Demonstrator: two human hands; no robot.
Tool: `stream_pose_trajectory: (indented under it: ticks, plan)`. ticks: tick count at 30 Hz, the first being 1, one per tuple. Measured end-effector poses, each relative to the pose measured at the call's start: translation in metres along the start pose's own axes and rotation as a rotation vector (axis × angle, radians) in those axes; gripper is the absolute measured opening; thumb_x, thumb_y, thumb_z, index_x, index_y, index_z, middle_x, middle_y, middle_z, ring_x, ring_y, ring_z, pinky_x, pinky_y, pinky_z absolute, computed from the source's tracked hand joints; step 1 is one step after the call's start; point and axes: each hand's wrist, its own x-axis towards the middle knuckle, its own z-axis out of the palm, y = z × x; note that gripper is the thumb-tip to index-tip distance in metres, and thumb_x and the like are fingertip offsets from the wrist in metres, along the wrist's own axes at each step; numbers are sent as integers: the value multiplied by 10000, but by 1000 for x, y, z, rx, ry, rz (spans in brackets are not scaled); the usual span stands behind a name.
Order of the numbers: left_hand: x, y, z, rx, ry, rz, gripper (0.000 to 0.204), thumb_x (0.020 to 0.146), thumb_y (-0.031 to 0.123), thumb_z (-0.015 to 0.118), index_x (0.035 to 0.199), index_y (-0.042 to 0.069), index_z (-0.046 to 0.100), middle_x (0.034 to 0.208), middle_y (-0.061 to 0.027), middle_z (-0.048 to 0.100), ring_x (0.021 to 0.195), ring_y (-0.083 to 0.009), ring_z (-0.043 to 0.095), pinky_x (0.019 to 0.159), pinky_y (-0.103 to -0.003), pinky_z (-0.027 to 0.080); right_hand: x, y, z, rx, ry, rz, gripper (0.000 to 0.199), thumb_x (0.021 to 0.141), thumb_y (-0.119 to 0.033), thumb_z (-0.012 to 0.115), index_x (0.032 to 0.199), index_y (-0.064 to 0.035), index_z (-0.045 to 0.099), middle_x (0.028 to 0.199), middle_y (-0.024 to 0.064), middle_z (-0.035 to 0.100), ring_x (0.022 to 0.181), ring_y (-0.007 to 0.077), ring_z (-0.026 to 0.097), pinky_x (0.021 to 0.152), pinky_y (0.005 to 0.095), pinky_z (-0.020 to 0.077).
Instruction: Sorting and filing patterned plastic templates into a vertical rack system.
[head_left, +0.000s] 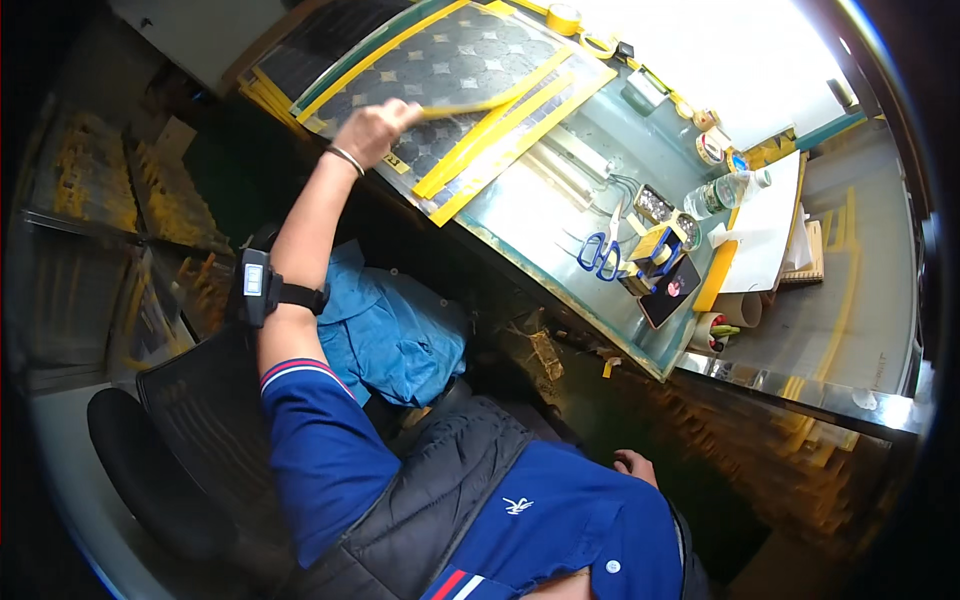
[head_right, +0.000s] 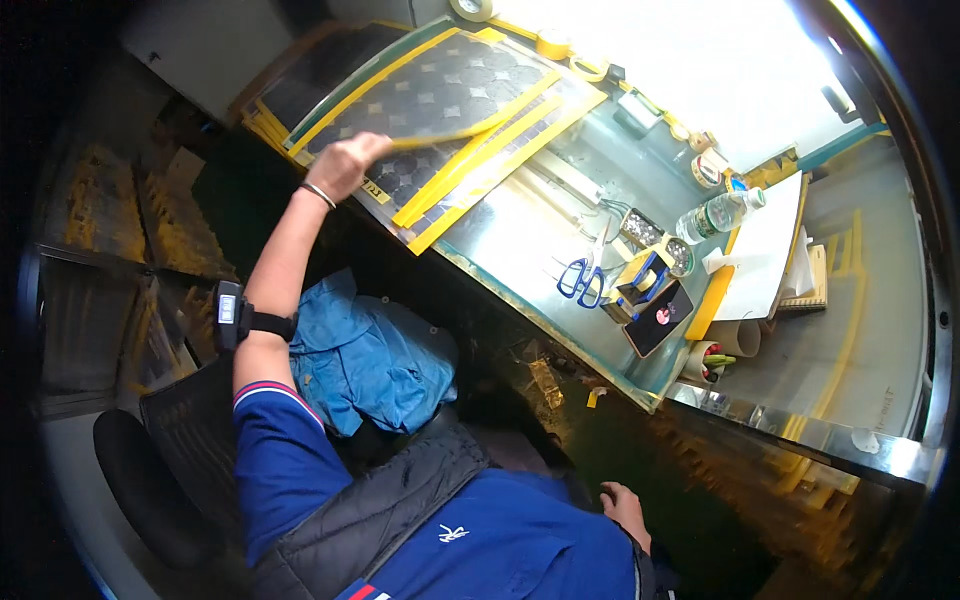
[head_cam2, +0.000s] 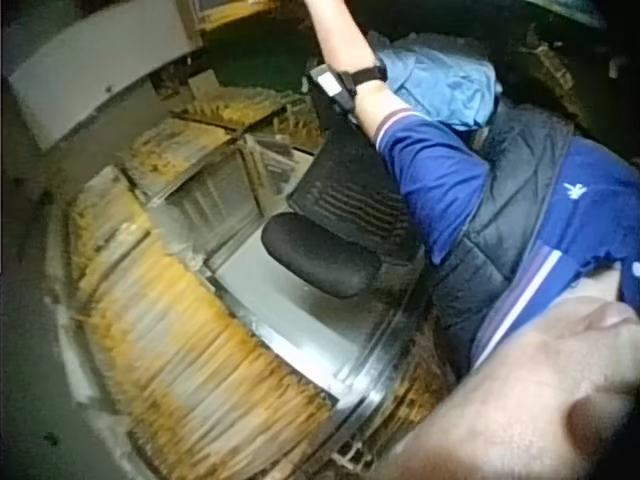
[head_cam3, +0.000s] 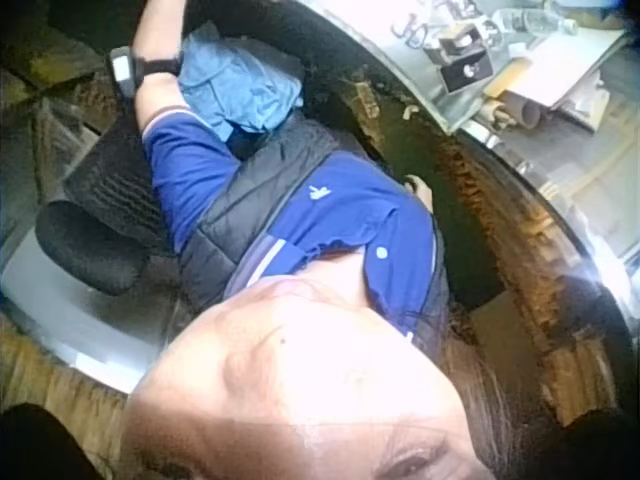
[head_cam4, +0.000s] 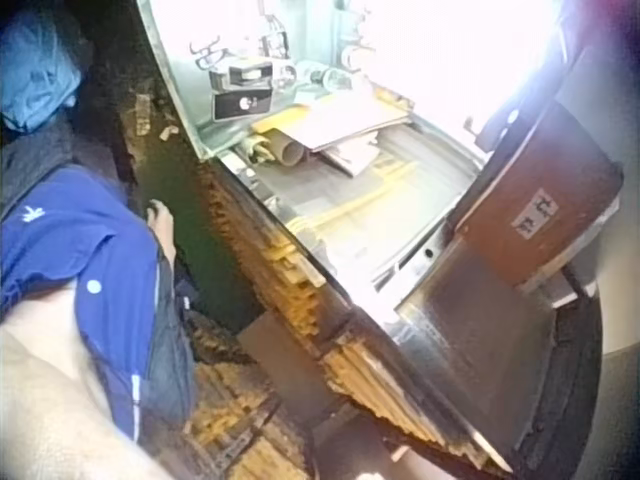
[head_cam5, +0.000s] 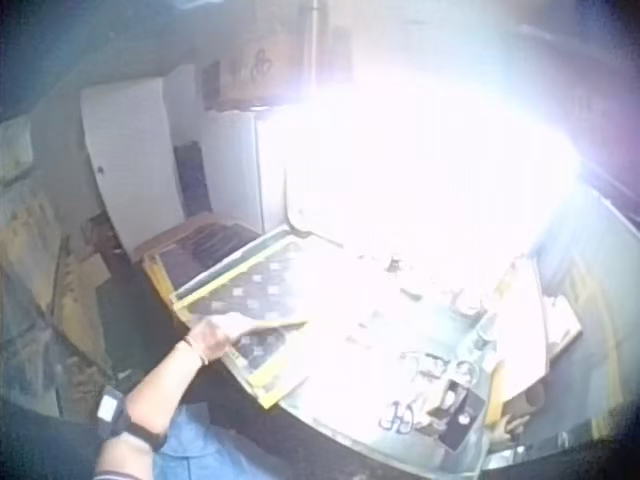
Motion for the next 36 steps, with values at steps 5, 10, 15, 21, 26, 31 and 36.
stream_pose_trajectory:
  ticks: [5,10,15,21,26,31,36]
  plan:
    - [-34,28,46,182,-375,21,171,762,72,538,891,116,641,1065,-110,597,802,-261,650,693,-355,534,4,-1,-9,4,29,-8,254,815,-73,596,1061,-10,613,1009,194,633,934,318,622,819,369,491]
    - [-39,56,65,28,-258,-317,332,777,401,550,844,107,690,908,-60,645,826,-266,604,698,-407,488,6,-2,-6,-29,68,-40,257,816,-82,594,1064,-15,613,1011,193,633,934,321,622,815,371,491]
    - [-40,75,70,49,-241,-400,447,751,457,560,858,42,684,943,-161,622,894,-313,607,732,-419,505,-1,-10,1,15,66,-22,266,816,-87,591,1073,-22,611,1009,193,635,930,329,620,810,374,488]
    - [-27,70,54,-17,-363,-341,262,690,238,558,755,18,685,772,-215,649,717,-345,657,655,-420,535,-6,-1,8,-2,47,-2,271,814,-110,590,1071,-27,615,1013,200,631,928,343,615,809,386,482]
    - [-32,53,63,23,-419,-256,172,668,160,577,720,30,678,728,-197,647,713,-343,656,658,-424,536,-7,-1,9,-3,93,-2,271,814,-108,592,1072,-32,618,1026,199,627,945,339,611,820,384,479]
    - [-34,25,70,136,-363,-316,116,764,157,591,773,79,677,793,-148,664,783,-301,666,673,-402,539,-11,1,13,41,84,33,273,814,-112,592,1072,-24,618,1028,203,627,954,341,609,830,380,476]
    - [10,-31,3,194,100,-449,124,834,188,568,811,96,648,773,-140,651,709,-314,653,617,-410,530,-18,9,16,31,89,41,270,818,-113,589,1068,-16,620,1032,206,627,960,336,610,830,374,477]
